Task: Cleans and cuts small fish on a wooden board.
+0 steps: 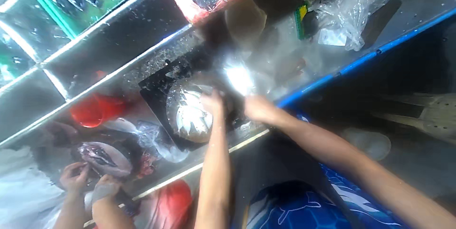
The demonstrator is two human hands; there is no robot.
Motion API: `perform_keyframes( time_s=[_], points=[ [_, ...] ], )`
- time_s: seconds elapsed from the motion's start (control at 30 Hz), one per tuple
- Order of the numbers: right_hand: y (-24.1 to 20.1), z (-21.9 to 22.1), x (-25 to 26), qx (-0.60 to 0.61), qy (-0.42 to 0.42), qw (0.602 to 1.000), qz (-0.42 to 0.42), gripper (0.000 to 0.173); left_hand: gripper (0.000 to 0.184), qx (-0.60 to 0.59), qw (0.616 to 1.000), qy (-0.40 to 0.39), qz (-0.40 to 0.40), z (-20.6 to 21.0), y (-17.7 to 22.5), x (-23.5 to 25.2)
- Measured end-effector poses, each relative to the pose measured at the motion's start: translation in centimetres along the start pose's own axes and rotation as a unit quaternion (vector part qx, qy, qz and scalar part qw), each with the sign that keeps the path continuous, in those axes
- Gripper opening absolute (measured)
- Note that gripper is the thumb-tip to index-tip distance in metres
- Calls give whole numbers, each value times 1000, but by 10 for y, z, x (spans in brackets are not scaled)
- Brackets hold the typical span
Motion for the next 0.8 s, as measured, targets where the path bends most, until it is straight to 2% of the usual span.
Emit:
perform_keyframes(
  time_s=[0.07, 0.17, 0.33, 0.5, 0.63, 0.7, 0.8],
  points=[
    [12, -10, 12, 0, 18, 999, -31, 34, 45, -20, 998, -52, 26, 2, -6, 9],
    [19, -9, 31, -59, 96, 988, -102, 34, 41, 1, 993, -109, 40, 2, -9, 13],
    [-1, -1, 54, -85, 139, 974, -157, 31, 36, 9, 993, -112, 38, 2, -16, 21],
    [-9, -24, 49, -133, 166, 969, -122, 30, 37, 10, 993, -112, 21, 2, -23, 20],
    [-21, -13, 57, -148, 151, 965, -156, 34, 37, -5, 991, -134, 21, 3, -25, 23],
    [-20, -15, 60, -141, 133, 970, -146, 35, 35, -16, 991, -136, 13, 3, -23, 24],
    [-20, -21, 58, -144, 155, 966, -150, 36, 34, 3, 991, -134, 4, 2, -26, 26]
  ],
)
Point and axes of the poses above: each hand's wrist, its own x-axis towards the middle knuckle, its own z-axis out of the palm, y = z × x, the point moved 7 cm from there along x, towards the middle knuckle, and after that the axes turned 1 degree about -z, right-handed, at the moved point
